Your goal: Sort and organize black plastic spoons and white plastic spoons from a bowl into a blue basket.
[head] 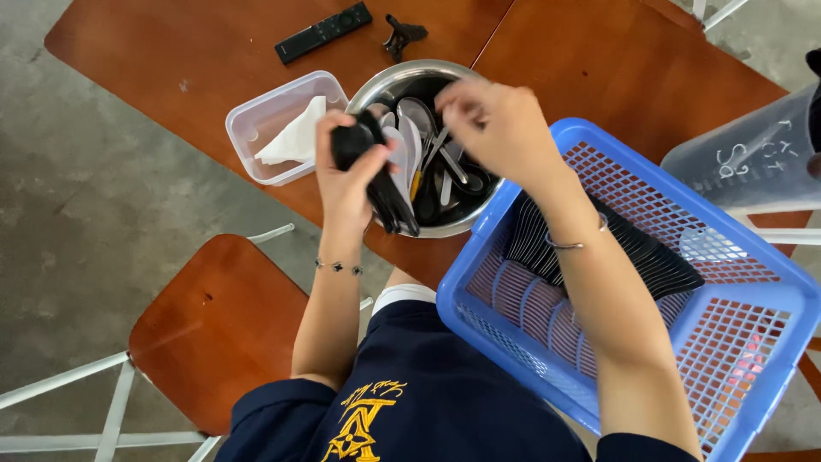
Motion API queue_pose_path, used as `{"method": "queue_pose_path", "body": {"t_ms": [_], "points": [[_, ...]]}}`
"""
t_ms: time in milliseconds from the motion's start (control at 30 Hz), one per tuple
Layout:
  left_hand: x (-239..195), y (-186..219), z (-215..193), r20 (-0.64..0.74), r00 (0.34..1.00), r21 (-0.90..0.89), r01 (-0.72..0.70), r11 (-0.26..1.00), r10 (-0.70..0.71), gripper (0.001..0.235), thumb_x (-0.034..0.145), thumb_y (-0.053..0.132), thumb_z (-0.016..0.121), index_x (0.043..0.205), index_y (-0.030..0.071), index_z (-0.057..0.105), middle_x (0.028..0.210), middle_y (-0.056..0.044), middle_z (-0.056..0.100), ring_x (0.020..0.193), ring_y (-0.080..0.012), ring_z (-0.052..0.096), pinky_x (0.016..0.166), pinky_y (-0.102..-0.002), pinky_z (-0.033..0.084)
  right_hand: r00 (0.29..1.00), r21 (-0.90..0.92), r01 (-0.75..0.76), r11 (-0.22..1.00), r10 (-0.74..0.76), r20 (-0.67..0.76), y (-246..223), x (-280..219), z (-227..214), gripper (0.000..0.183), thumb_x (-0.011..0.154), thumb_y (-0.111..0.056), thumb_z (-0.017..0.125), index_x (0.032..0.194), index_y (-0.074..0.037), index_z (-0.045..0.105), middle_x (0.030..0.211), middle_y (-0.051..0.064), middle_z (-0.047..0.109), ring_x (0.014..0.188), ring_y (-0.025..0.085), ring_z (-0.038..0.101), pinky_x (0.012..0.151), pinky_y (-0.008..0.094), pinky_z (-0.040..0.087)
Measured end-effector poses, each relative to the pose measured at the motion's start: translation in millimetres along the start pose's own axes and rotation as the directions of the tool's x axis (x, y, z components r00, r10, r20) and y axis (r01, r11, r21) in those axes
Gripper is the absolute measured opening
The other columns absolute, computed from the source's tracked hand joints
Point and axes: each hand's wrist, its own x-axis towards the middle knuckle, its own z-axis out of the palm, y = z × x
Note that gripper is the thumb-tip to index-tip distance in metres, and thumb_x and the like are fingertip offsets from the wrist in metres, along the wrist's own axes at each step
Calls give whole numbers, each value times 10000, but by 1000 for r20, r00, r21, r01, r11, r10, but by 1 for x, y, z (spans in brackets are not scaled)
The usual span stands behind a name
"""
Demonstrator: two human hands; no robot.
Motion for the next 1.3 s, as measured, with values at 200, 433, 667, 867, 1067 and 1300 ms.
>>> {"method": "queue_pose_path", "body": {"t_ms": [200,433,667,867,1067,1300], "points": [[6,-17,-28,3,1000,-197,23,980,-23,526,965,-29,705,1406,170,497,1427,-165,598,1085,-247,659,886,-374,596,884,-830,233,507,245,398,74,-15,60,269,501,-317,869,691,-140,797,747,115,757,814,308,719,791,463,536],[7,-7,-27,-4,998,-314,54,948,-58,573,933,-6,678,1421,197,456,1370,-160,584,1073,-251,649,873,-399,604,847,-782,157,603,325,421,56,-7,44,187,670,-242,797,788,-98,788,809,148,734,800,344,734,748,448,569],[7,-13,-25,9,1000,-242,31,970,-30,556,945,-40,686,1413,157,460,1361,-151,586,1100,-261,648,868,-395,588,992,-27,-20,999,23,122,-29,-2,11,418,830,-136,760,1239,-73,699,835,101,703,731,198,685,668,331,593],[2,-21,-29,124,992,-111,6,994,8,575,946,-55,753,1422,97,468,1297,-134,607,1162,-234,642,1027,-354,577,973,570,-228,790,193,123,-32,9,50,294,955,-70,723,1238,-28,655,942,51,697,843,97,688,697,287,645],[1,-14,-28,135,991,-143,17,990,2,664,898,1,814,1435,117,442,1268,-118,623,1128,-232,667,954,-352,597,946,772,-325,546,199,257,-35,18,46,308,977,-95,650,1274,-19,612,1131,108,723,1057,156,727,857,347,649],[6,-5,-23,19,995,-235,97,967,-95,602,928,23,766,1406,202,446,1351,-171,601,1040,-318,702,869,-456,638,981,-803,-16,596,166,103,87,23,53,172,999,-175,731,1112,-72,655,1067,164,721,1067,361,711,842,480,591]]}}
